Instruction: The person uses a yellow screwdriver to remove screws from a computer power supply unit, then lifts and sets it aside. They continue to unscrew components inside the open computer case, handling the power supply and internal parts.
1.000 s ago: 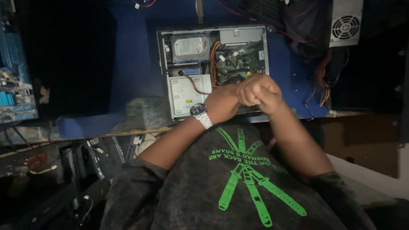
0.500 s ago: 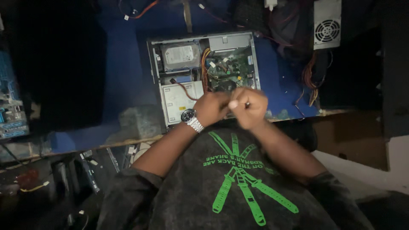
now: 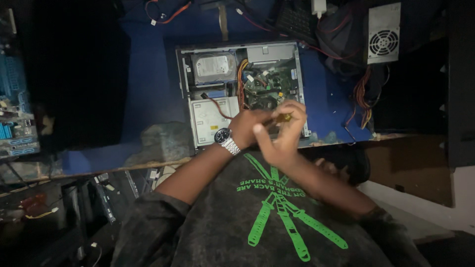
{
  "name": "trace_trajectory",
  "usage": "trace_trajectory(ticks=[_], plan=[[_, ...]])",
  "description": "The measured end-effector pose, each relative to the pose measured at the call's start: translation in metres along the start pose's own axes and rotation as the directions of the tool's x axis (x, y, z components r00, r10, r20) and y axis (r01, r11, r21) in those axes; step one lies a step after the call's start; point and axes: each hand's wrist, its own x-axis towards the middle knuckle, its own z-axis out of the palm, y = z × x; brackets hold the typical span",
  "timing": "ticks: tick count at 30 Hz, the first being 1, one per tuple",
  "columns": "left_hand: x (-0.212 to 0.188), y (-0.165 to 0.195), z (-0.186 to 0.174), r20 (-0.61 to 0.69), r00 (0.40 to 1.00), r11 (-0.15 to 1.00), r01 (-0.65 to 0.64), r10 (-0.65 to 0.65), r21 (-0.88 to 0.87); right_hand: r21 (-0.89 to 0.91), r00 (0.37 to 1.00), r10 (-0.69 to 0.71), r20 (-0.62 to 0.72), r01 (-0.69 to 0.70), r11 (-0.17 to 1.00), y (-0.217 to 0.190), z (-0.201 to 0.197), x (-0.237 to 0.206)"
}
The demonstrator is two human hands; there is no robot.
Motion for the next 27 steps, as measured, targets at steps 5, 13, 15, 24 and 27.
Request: trace_trajectory(ticks=[5, 13, 15, 24, 27], plan=[[-0.004, 0.002, 0.011, 0.039, 0.999, 0.994, 0.008, -0.012, 0.111, 0.478, 0.845, 0.111, 0.524, -0.399, 0.782, 0.044, -0.05, 0.024], [0.0, -0.005, 0.009, 0.022, 1.0, 0.997, -0.021, 0.019, 0.077, -0.282, 0.916, 0.098, 0.39, 0.017, 0.959, -0.008, -0.039, 0.051], [0.0, -0.002, 0.002, -0.008, 1.0, 1.0, 0.003, -0.003, 0.026, -0.213, 0.901, -0.13, 0.413, 0.234, 0.949, -0.055, -0.037, 0.055], [-0.002, 0.015, -0.014, -0.017, 0.999, 0.999, -0.034, 0.033, -0.041, 0.457, 0.413, -0.282, 0.866, -0.423, 0.783, -0.158, -0.056, 0.062], [-0.004, 0.016, -0.019, -0.008, 1.0, 0.998, 0.002, -0.002, -0.065, 0.523, 0.449, -0.323, 0.833, -0.453, 0.722, -0.159, -0.06, 0.054]])
